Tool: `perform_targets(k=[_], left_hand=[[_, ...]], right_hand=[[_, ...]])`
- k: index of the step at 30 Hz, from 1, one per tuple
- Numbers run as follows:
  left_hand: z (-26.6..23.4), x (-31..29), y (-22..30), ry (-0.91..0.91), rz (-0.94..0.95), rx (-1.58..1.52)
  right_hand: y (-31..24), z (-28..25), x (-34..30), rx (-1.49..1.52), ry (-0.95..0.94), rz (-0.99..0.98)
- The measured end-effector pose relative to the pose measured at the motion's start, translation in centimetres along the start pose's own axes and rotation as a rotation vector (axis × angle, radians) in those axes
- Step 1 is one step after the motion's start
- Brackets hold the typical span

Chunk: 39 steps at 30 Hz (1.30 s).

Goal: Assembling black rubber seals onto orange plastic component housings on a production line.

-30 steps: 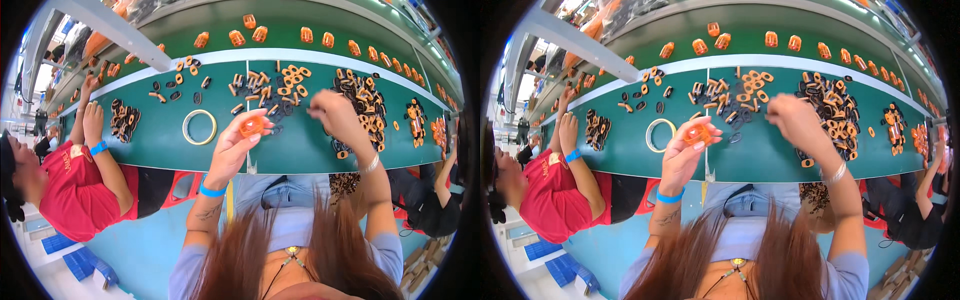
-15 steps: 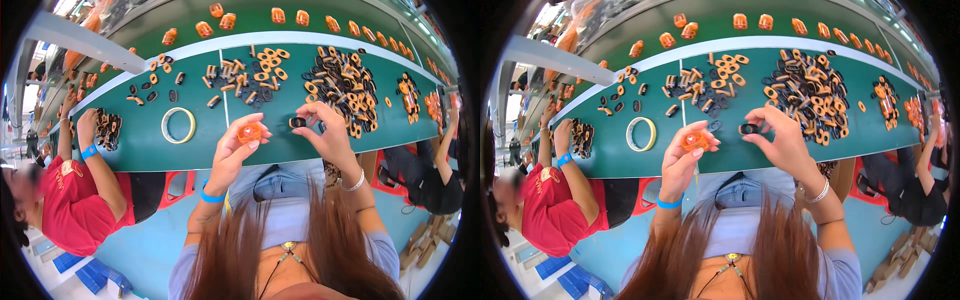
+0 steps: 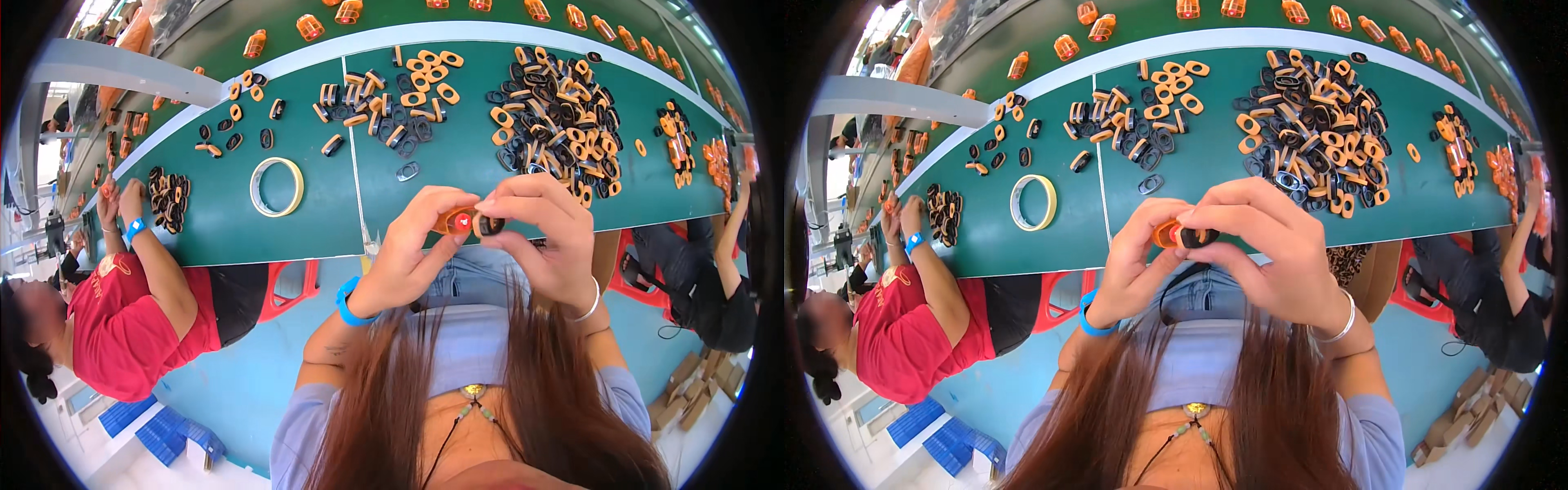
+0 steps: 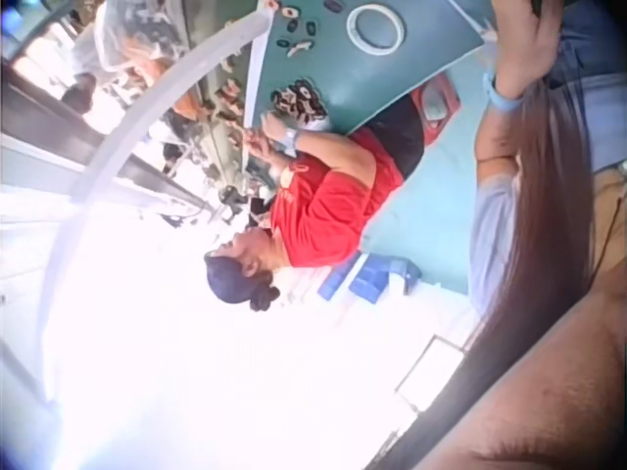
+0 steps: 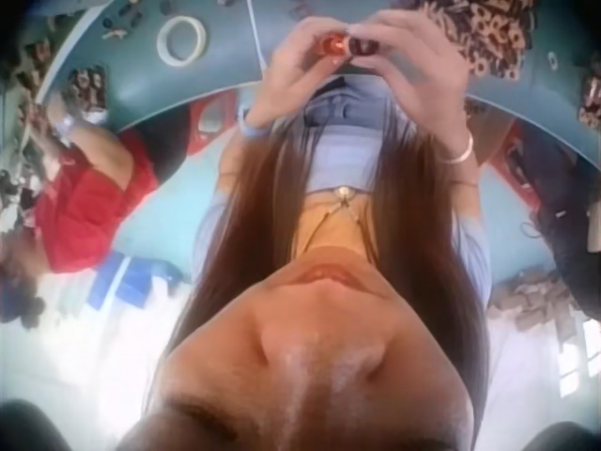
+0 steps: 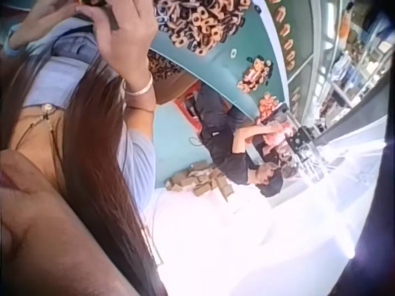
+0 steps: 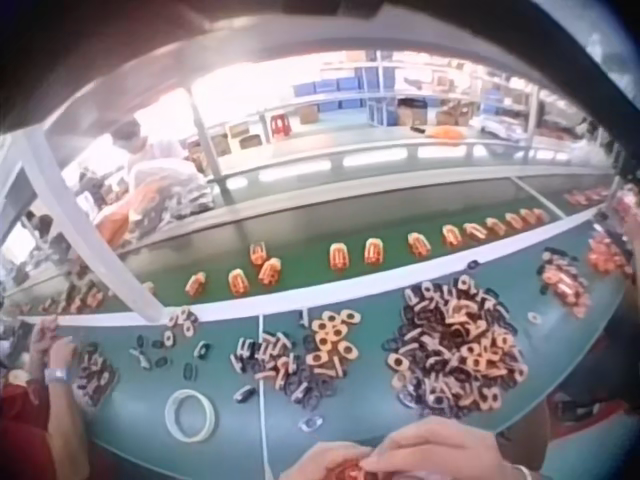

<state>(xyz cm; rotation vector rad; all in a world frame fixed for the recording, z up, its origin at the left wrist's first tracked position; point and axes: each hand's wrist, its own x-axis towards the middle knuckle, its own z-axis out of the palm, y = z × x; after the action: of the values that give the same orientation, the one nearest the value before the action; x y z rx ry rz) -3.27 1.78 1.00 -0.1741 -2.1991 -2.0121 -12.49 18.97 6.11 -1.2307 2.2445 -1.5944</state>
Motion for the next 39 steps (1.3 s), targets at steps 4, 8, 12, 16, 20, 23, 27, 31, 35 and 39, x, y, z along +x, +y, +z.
perform_targets(k=[4,8,12,16,20,23,27,31,35,39], left_hand=[[0.2,0.1,0.7,-0.008,0.011,0.018],[0.2,-0.1,1.0,-0.014,-0.001,0.046],[0.1,0.1,1.1,-0.007,0.076,0.143],[0.0,0.0,1.3,-0.014,0.032,0.119],[-0.1,-0.1,0.8,0.033,0.106,0.180],[1.1,-0.3,-0.7,0.162,0.130,0.081],[1.0,-1.3,-2.3,0.205,-0.006,-0.111],[0.7,0.0,0.7,0.158,0.013,0.222],[0.2,0.4,0.5,0.137,0.141,0.251],[0.3,0.4,0.9,0.130,0.137,0.312]], right_hand=[[1.1,0.4,-0.5,0.500,0.057,0.118],[1.2,0.3,-0.6,0.359,0.060,0.077],[0.1,0.5,-0.4,-0.034,0.003,-0.081],[-0.6,0.2,-0.2,-0.191,0.003,-0.157],[-0.7,-0.3,-0.1,-0.059,0.112,-0.031],[-1.1,-0.5,-0.3,-0.024,0.091,0.021],[-1.5,-0.2,-0.1,-0.056,0.042,-0.069],[-1.7,0.0,-0.1,-0.104,0.044,-0.059],[-1.7,-0.1,-0.1,-0.159,0.029,-0.089],[-1.8,0.1,-0.3,-0.201,0.006,-0.129]])
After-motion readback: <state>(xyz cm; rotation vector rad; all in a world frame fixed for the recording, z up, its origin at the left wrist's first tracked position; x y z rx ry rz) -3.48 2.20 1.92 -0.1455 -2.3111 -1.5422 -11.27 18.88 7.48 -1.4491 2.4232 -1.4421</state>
